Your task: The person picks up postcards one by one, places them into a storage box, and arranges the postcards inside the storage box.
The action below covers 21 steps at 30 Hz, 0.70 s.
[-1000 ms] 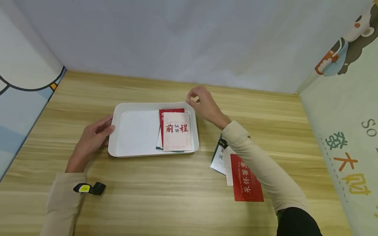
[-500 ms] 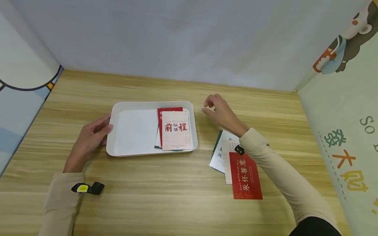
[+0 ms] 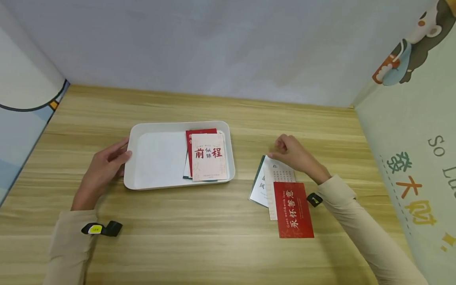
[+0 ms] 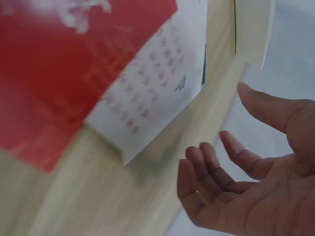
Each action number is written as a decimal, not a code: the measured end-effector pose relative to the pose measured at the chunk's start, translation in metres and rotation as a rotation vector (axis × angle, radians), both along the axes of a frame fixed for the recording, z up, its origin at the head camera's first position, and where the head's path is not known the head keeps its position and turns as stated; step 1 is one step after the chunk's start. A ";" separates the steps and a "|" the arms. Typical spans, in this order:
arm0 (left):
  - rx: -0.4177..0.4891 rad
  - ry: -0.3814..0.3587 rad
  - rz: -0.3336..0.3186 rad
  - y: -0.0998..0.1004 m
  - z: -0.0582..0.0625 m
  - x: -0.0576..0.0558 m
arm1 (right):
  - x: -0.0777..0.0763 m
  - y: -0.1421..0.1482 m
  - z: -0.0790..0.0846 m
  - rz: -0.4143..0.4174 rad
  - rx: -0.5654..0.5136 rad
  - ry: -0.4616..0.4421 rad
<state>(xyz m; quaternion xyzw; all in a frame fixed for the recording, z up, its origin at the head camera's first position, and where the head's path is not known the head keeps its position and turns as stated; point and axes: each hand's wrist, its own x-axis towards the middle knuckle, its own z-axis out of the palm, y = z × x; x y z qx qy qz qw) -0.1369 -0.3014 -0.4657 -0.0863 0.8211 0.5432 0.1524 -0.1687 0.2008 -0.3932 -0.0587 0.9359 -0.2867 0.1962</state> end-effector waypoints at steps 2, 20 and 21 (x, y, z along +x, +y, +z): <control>0.008 0.003 0.001 0.000 0.000 0.000 | 0.009 0.010 0.001 -0.014 0.016 -0.029; -0.001 0.002 0.002 -0.001 -0.001 0.001 | 0.083 0.050 -0.002 -0.076 0.083 -0.167; -0.005 -0.002 0.003 -0.001 -0.001 0.001 | 0.086 0.050 -0.003 -0.077 0.080 -0.160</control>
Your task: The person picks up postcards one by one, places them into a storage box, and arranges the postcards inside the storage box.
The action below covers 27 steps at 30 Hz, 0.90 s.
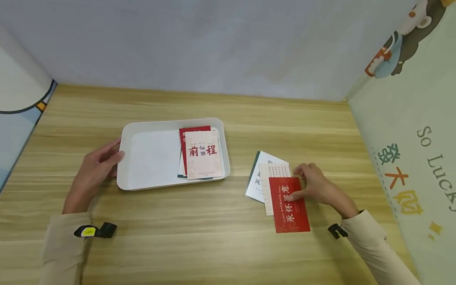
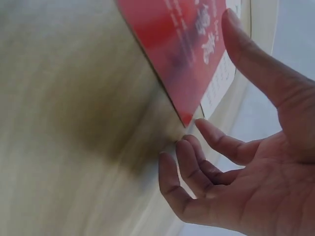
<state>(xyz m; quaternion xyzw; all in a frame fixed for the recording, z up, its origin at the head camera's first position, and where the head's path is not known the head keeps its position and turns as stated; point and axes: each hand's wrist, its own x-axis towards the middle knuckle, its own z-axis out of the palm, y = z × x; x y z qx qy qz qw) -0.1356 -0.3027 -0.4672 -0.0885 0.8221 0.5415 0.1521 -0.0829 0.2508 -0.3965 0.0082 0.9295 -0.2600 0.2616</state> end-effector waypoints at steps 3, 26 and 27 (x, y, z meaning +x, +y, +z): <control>-0.005 -0.005 0.000 -0.002 0.000 -0.001 | 0.004 0.000 -0.005 0.001 0.000 0.039; 0.005 -0.038 -0.008 -0.001 -0.002 -0.004 | 0.006 0.005 -0.017 0.030 0.014 0.110; 0.009 -0.037 -0.008 -0.001 -0.002 -0.004 | 0.006 0.005 -0.017 0.029 0.012 0.107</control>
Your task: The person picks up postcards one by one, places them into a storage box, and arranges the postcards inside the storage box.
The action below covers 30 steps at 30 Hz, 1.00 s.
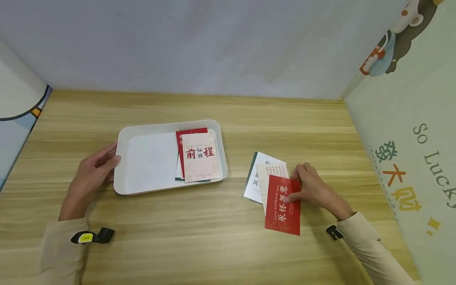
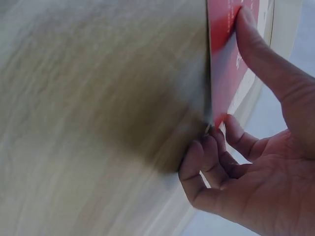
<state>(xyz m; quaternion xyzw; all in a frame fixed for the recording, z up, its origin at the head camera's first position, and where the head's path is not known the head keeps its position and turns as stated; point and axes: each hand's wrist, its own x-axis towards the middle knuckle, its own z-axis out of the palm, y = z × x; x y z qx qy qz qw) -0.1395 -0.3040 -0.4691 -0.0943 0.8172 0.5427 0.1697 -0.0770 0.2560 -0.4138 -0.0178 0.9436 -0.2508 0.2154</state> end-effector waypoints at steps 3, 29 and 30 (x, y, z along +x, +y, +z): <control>0.004 0.013 0.001 0.001 -0.001 0.000 | -0.001 0.000 0.002 0.001 -0.027 -0.019; 0.002 0.012 0.021 0.002 -0.004 0.002 | -0.012 0.045 0.005 -0.251 -0.600 -0.294; 0.003 0.012 0.022 0.001 -0.004 0.002 | -0.012 0.046 0.004 -0.258 -0.625 -0.301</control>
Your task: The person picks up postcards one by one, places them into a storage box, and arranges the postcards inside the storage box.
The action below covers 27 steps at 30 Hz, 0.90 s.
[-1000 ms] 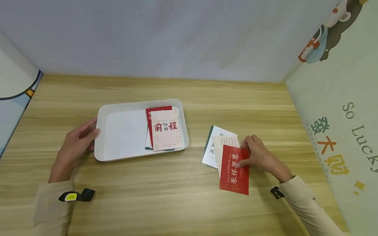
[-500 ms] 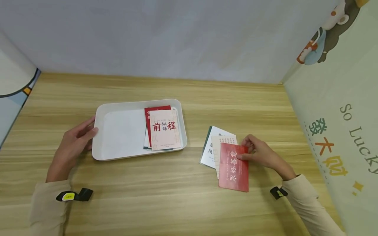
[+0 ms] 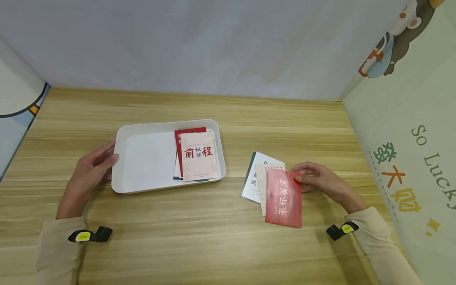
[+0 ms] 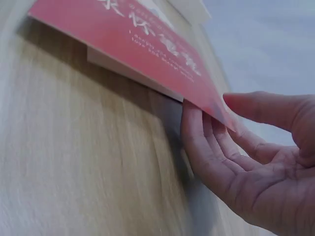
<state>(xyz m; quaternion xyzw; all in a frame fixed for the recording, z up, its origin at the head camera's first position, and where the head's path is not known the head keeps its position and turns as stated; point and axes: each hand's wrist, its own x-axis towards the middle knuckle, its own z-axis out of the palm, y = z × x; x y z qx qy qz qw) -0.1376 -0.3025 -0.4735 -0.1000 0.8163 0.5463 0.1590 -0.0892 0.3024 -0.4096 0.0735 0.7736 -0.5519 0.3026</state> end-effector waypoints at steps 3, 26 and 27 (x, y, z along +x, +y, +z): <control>-0.004 -0.007 -0.004 0.000 0.000 0.000 | 0.000 0.005 -0.002 -0.015 -0.066 -0.001; -0.002 0.003 0.004 0.000 0.000 0.002 | -0.021 -0.012 0.007 -0.029 0.021 0.083; -0.003 0.003 0.005 0.000 0.001 0.002 | -0.022 -0.014 0.007 -0.024 0.015 0.083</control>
